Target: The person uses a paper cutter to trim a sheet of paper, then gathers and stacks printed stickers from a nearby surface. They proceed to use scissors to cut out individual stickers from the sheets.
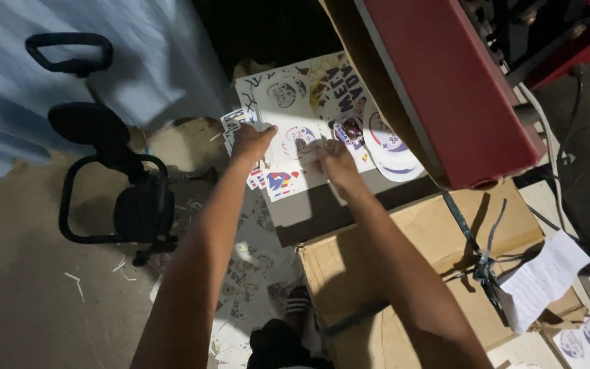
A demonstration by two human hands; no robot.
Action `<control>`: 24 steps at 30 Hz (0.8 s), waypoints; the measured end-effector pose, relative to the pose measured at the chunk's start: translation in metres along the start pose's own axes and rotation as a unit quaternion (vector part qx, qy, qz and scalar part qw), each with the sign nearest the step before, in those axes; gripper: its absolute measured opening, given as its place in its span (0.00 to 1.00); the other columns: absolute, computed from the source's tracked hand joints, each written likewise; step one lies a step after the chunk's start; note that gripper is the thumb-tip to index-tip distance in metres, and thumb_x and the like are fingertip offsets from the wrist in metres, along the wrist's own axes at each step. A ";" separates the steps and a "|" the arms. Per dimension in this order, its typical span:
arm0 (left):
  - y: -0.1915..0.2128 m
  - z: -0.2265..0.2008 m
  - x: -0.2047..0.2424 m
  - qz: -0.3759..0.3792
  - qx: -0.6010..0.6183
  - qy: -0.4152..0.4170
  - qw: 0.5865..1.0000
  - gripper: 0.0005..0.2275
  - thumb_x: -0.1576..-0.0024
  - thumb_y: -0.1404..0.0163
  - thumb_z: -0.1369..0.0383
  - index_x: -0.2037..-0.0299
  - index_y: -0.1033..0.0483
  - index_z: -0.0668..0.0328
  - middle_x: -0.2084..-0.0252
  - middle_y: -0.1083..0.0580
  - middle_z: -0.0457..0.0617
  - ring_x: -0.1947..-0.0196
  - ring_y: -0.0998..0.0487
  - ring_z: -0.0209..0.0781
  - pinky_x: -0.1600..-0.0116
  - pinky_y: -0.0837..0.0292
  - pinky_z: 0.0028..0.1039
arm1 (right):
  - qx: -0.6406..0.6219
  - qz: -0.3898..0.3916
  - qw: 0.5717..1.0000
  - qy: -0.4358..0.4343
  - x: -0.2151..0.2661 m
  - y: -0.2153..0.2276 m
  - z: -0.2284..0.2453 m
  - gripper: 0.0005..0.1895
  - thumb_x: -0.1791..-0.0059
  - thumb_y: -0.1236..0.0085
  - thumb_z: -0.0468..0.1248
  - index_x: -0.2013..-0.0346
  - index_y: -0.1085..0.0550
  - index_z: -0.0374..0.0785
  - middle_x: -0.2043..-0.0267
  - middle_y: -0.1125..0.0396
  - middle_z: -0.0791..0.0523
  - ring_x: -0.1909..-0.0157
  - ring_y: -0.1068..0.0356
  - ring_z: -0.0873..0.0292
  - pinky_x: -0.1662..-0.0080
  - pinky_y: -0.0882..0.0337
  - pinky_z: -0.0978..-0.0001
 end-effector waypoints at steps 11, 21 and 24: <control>0.004 0.000 0.004 0.030 0.101 0.086 0.991 0.23 0.45 0.43 0.57 0.50 0.23 0.73 0.50 0.21 0.63 0.50 0.18 0.49 0.45 0.25 0.33 | -0.043 -0.002 0.995 -0.088 -0.009 -0.017 0.004 0.21 0.47 0.49 0.45 0.47 0.26 0.32 0.54 0.25 0.47 0.60 0.28 0.54 0.55 0.23 0.61; -0.025 0.034 -0.025 0.028 0.162 0.128 0.978 0.26 0.46 0.41 0.57 0.45 0.28 0.74 0.48 0.23 0.63 0.50 0.19 0.49 0.46 0.23 0.32 | 0.117 -0.016 0.993 0.022 0.012 -0.027 0.044 0.33 0.50 0.41 0.37 0.34 0.42 0.33 0.55 0.25 0.44 0.64 0.21 0.54 0.63 0.19 0.65; -0.045 0.069 -0.054 0.082 0.223 0.118 0.964 0.26 0.39 0.43 0.54 0.40 0.28 0.68 0.44 0.27 0.57 0.48 0.26 0.43 0.44 0.33 0.28 | 0.176 -0.015 0.984 0.016 0.008 -0.026 0.040 0.38 0.52 0.39 0.37 0.30 0.44 0.38 0.57 0.24 0.45 0.67 0.21 0.53 0.65 0.20 0.65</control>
Point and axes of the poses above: each hand's wrist, its own x-axis away from the middle knuckle, its own y-axis out of the back of the hand, z = x × y, the point moved 5 cm from there along -x, towards the middle knuckle
